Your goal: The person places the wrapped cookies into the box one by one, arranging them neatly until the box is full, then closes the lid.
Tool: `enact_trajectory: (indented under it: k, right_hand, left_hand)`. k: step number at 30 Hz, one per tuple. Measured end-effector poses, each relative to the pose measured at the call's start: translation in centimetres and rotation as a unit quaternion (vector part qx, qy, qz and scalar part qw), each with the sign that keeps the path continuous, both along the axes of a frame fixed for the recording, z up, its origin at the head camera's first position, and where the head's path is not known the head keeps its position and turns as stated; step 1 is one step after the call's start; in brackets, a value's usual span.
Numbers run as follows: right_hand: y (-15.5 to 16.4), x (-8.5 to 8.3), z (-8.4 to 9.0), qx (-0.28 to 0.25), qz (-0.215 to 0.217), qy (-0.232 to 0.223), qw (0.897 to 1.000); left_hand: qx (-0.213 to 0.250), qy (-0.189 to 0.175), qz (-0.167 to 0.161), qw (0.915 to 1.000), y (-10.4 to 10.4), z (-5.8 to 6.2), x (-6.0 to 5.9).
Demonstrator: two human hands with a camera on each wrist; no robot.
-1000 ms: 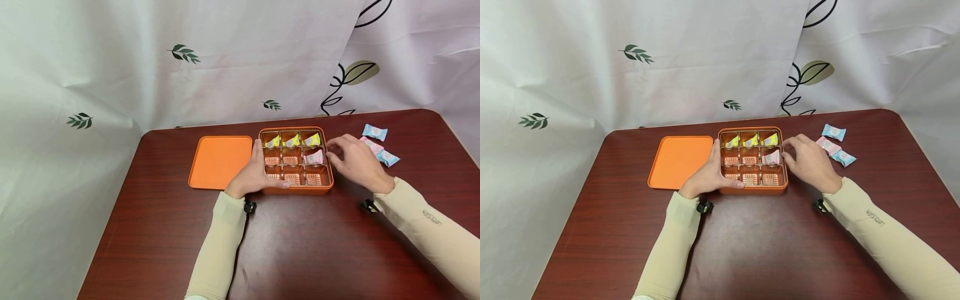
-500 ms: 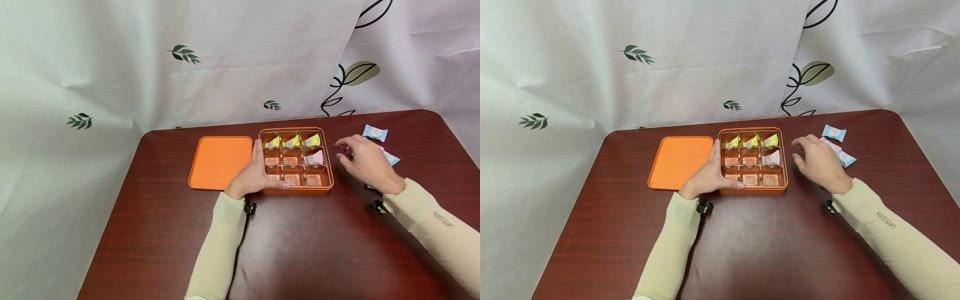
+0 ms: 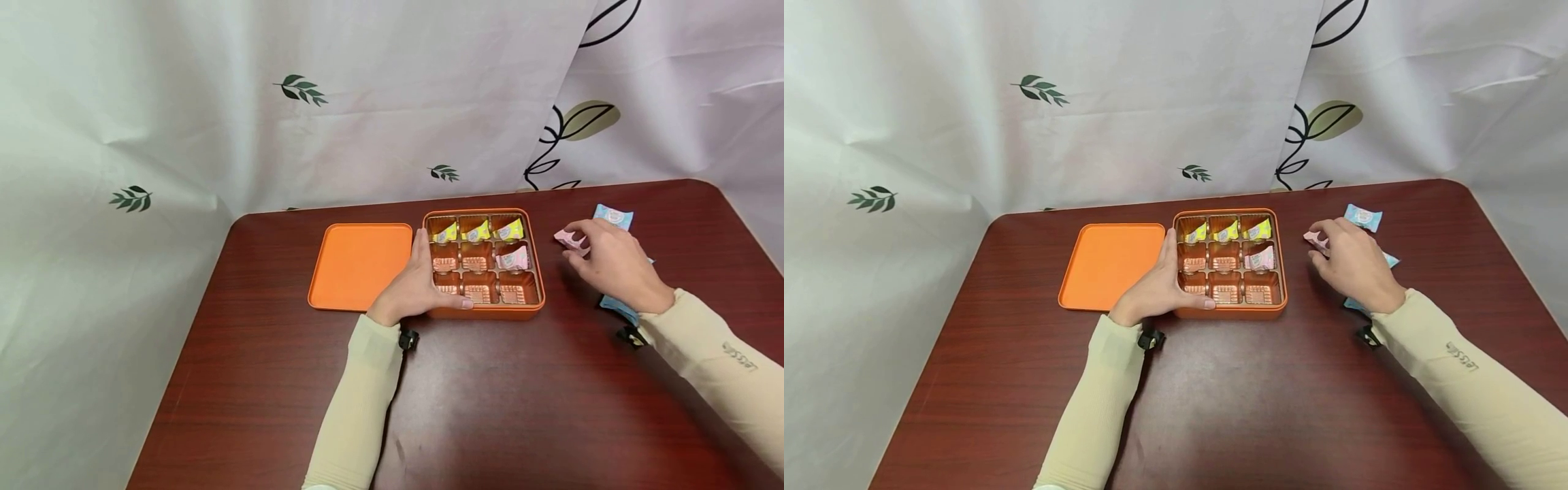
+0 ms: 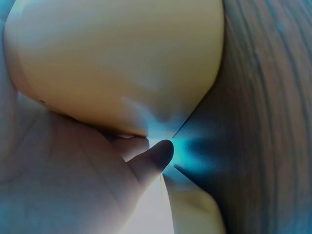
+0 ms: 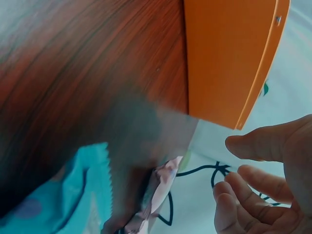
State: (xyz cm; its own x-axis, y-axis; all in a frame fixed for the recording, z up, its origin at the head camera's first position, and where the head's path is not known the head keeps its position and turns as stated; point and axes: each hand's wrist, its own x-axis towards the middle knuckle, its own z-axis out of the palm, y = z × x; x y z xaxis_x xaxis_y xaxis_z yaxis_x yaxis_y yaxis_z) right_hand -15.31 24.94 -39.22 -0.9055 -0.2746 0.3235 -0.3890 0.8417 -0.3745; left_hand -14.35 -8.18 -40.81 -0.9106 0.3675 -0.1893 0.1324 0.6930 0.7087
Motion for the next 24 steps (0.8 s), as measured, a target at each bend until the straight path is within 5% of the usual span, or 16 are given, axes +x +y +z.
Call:
enact_trajectory:
  k: [24]
  right_hand:
    - [1.9,-1.7,-1.1,0.022,-0.016,-0.068,0.997]
  left_hand:
    - [0.004,-0.001,0.0,1.0,0.0,0.0,0.0]
